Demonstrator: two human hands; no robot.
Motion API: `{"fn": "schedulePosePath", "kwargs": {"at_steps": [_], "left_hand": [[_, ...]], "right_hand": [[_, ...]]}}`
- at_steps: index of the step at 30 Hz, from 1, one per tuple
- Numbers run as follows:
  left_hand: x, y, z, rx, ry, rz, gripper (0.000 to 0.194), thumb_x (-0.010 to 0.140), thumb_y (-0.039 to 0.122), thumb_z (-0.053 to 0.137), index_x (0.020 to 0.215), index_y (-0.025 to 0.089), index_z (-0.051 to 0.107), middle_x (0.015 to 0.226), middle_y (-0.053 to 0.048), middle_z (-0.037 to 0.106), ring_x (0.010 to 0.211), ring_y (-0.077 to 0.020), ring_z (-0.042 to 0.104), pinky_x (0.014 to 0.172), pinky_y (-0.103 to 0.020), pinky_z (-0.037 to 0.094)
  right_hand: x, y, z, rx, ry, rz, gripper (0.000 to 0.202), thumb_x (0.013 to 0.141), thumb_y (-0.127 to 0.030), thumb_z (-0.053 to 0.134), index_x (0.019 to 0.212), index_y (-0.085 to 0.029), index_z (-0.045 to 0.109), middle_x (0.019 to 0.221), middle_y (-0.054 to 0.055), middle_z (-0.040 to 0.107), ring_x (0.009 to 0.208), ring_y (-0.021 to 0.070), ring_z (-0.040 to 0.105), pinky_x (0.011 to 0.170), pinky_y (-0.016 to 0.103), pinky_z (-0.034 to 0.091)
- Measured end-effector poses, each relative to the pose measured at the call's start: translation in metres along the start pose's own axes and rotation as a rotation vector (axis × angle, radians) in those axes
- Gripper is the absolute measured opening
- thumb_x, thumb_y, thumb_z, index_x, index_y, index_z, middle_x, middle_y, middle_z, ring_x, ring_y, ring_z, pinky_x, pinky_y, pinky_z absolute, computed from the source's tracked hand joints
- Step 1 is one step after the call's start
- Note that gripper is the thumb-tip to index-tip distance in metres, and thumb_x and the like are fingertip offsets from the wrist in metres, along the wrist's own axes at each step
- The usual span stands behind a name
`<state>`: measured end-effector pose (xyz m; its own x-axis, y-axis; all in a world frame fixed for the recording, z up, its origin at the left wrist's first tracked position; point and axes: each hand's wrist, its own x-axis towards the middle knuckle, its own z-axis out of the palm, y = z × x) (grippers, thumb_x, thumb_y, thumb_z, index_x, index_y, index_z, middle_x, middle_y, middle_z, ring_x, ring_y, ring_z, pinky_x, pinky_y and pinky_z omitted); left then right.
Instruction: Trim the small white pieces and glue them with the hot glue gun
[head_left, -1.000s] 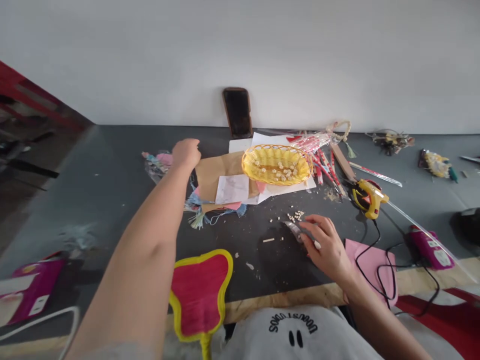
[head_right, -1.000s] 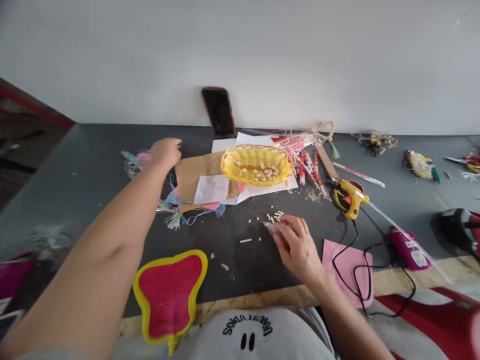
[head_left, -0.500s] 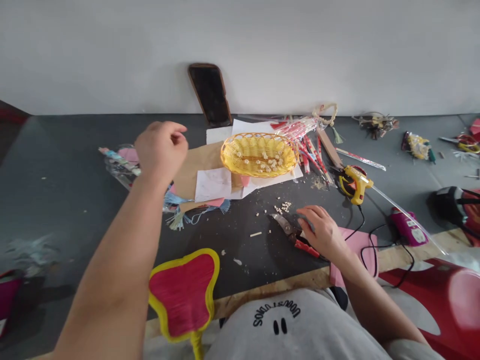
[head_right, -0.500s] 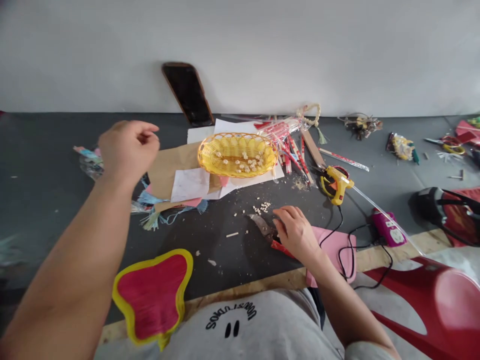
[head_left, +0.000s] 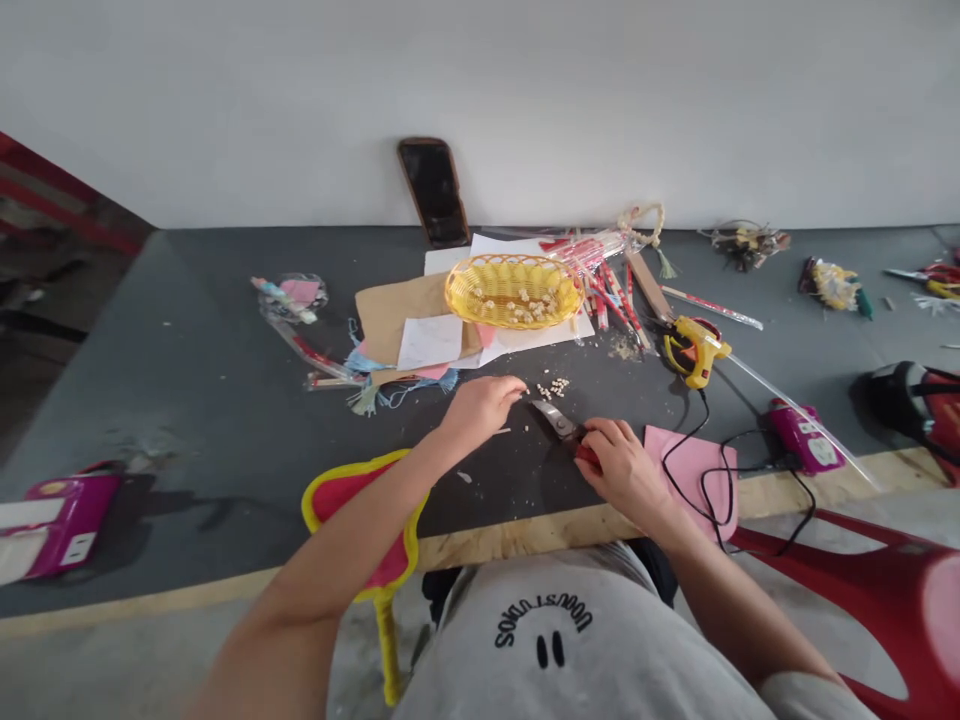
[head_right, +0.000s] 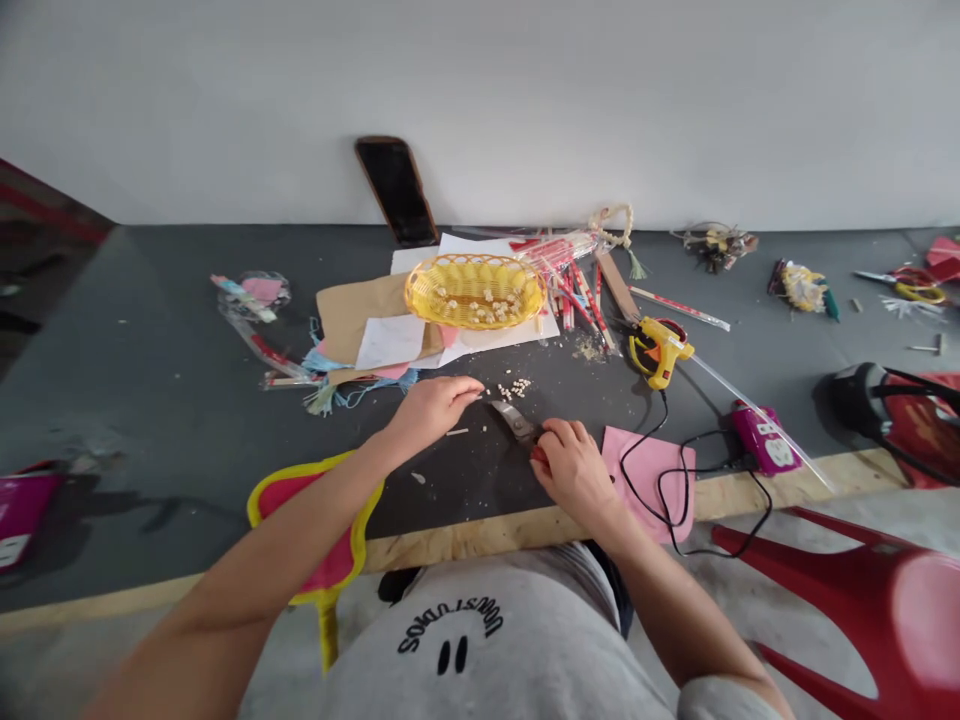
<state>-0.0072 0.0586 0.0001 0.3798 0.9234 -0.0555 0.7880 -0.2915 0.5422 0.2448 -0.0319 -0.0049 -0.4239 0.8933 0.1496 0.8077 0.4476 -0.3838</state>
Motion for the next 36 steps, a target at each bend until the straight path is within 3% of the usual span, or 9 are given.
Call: {"fn": "schedulePosePath", "kwargs": {"at_steps": [3,6,10,13,18,26,36], "left_hand": [[-0.003,-0.004,-0.008,-0.016,0.093,-0.011,0.023,0.091,0.021,0.052,0.101,0.026,0.073,0.104,-0.004,0.077,0.096,-0.0227,0.071,0.086,-0.033,0.052],[-0.005,-0.005,-0.011,0.047,0.090,-0.050,0.021,0.089,0.018,0.056,0.100,0.024,0.073,0.106,-0.006,0.075,0.098,-0.0242,0.069,0.085,-0.034,0.051],[0.002,0.005,0.000,0.127,0.034,-0.056,0.021,0.089,0.017,0.057,0.103,0.022,0.073,0.106,-0.008,0.072,0.100,-0.0249,0.067,0.083,-0.033,0.050],[0.011,0.015,0.013,0.180,0.041,-0.012,0.022,0.092,0.018,0.055,0.104,0.022,0.072,0.105,-0.009,0.071,0.101,-0.0241,0.065,0.084,-0.033,0.048],[0.023,0.023,0.024,0.266,0.049,0.018,0.020,0.093,0.019,0.051,0.092,0.020,0.070,0.100,-0.010,0.069,0.099,-0.0251,0.063,0.080,-0.034,0.047],[0.023,0.024,0.024,0.265,0.038,0.042,0.018,0.090,0.017,0.054,0.101,0.022,0.067,0.101,-0.009,0.069,0.096,-0.0245,0.064,0.080,-0.033,0.046],[0.027,0.027,0.026,0.279,0.014,0.062,0.024,0.091,0.015,0.046,0.090,0.021,0.069,0.097,-0.009,0.068,0.095,-0.0244,0.063,0.077,-0.033,0.045]], "right_hand": [[-0.002,0.007,-0.003,0.126,0.096,0.066,0.005,0.086,-0.016,0.058,0.084,-0.021,0.059,0.109,0.013,0.067,0.097,0.0257,0.065,0.086,0.044,0.057],[-0.003,0.014,-0.008,0.284,0.163,0.155,0.008,0.091,-0.023,0.053,0.083,-0.022,0.054,0.097,0.011,0.066,0.099,0.0243,0.067,0.080,0.038,0.058],[-0.003,0.020,-0.008,0.350,0.182,0.238,0.019,0.092,-0.035,0.057,0.081,-0.024,0.046,0.099,0.013,0.063,0.108,0.0276,0.065,0.081,0.040,0.058],[-0.004,0.023,-0.004,0.317,0.195,0.265,0.020,0.091,-0.035,0.059,0.083,-0.023,0.044,0.108,0.017,0.059,0.112,0.0292,0.063,0.082,0.042,0.057],[-0.007,0.024,-0.004,0.285,0.187,0.226,0.016,0.091,-0.031,0.059,0.085,-0.023,0.046,0.111,0.015,0.057,0.114,0.0277,0.062,0.084,0.042,0.058],[-0.008,0.024,-0.010,0.243,0.155,0.186,0.013,0.090,-0.026,0.061,0.088,-0.023,0.048,0.117,0.015,0.054,0.116,0.0278,0.062,0.088,0.043,0.059],[-0.013,0.027,-0.009,0.198,0.163,0.149,0.012,0.091,-0.026,0.061,0.086,-0.021,0.051,0.118,0.016,0.054,0.109,0.0271,0.064,0.085,0.044,0.060]]}}
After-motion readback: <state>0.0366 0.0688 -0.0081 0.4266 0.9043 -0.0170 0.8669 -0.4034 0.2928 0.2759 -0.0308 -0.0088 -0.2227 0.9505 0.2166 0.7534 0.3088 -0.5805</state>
